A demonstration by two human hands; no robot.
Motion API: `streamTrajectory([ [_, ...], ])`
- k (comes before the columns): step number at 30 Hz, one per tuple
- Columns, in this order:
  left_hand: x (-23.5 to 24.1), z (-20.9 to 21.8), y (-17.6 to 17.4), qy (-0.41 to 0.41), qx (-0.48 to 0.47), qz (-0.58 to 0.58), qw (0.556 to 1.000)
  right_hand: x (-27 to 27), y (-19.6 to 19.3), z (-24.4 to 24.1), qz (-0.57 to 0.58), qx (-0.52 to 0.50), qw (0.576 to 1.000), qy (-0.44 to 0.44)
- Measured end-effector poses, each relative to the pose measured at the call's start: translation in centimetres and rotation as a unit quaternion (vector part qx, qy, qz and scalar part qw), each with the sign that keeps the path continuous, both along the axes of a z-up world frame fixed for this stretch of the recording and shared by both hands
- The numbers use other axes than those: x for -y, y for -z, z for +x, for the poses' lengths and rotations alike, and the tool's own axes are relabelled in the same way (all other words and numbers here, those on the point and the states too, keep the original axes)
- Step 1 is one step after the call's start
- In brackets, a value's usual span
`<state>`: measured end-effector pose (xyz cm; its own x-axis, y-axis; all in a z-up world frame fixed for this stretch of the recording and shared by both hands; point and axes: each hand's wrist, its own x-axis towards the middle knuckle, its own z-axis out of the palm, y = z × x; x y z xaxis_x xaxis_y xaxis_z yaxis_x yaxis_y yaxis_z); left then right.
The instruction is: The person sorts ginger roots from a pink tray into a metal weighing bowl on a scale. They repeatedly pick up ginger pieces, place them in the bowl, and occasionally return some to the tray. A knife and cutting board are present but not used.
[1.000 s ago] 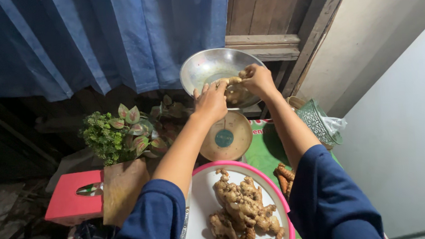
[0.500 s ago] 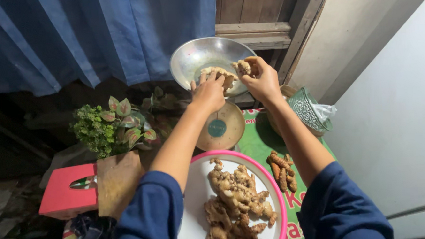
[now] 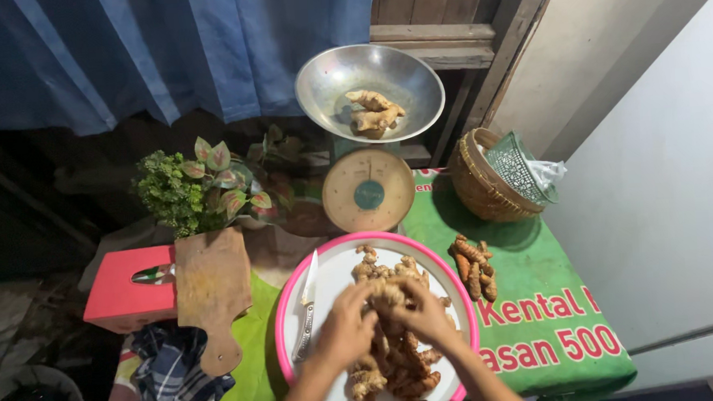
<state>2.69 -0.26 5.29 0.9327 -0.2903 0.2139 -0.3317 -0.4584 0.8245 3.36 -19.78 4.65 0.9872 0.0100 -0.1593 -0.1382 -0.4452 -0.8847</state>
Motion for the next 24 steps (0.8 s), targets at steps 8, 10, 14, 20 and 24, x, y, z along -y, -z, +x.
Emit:
streamTrajectory([
  [8,2.1,-1.9,6.9,-0.001,0.019,0.122,0.992,-0.8,3.0,-2.3,-0.048,0.155,0.986,-0.026],
  [10,2.5,-2.4,7.5,-0.02,0.017,0.122,0.992,-1.2,3.0,-2.8,-0.062,0.183,0.981,-0.024],
  [14,2.8,-2.6,8.0,-0.034,0.028,0.107,0.993,-1.4,3.5,-3.2,-0.081,0.19,0.978,-0.008],
  [20,2.5,-2.6,7.9,-0.027,0.036,0.096,0.994,-2.8,6.4,-4.0,-0.087,0.28,0.956,0.021],
  [24,2.5,-2.8,7.9,-0.031,0.029,0.103,0.994,-2.8,7.6,-4.2,-0.072,0.289,0.954,0.021],
])
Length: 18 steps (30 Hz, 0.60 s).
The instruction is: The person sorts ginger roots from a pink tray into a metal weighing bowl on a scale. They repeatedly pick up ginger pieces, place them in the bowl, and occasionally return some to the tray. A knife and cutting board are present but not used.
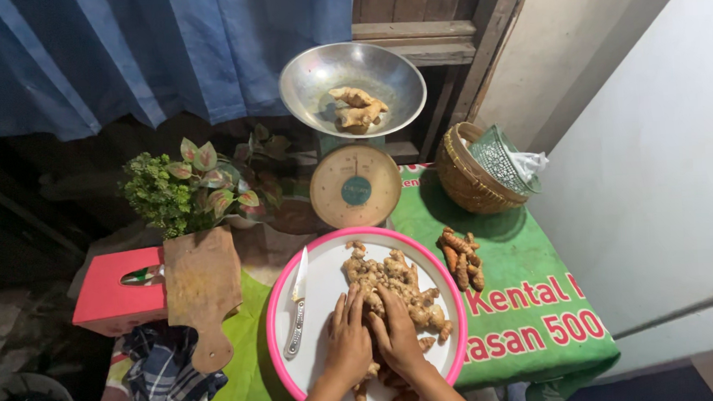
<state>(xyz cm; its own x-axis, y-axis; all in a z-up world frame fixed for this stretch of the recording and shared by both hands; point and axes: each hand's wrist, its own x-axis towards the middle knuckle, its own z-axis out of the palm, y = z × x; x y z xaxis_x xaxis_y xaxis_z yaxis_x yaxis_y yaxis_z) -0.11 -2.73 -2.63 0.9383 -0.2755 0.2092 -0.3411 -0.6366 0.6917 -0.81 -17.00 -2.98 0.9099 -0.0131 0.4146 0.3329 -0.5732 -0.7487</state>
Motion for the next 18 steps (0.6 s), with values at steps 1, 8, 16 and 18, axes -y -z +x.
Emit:
streamTrajectory([
  [1,0.03,0.16,-0.08,-0.003,-0.005,0.004,1.0,0.07,0.06,0.14,0.002,0.003,1.0,-0.005],
  [8,-0.06,0.26,-0.27,-0.007,-0.005,0.02,1.0,0.22,0.17,0.38,0.005,0.024,1.0,-0.018],
  [16,-0.03,0.43,0.0,-0.011,-0.013,0.04,0.999,0.23,-0.07,0.42,0.007,0.029,0.999,-0.022],
  [18,-0.09,0.36,0.03,-0.013,-0.018,0.045,0.999,0.22,-0.15,0.34,0.007,0.038,0.999,-0.028],
])
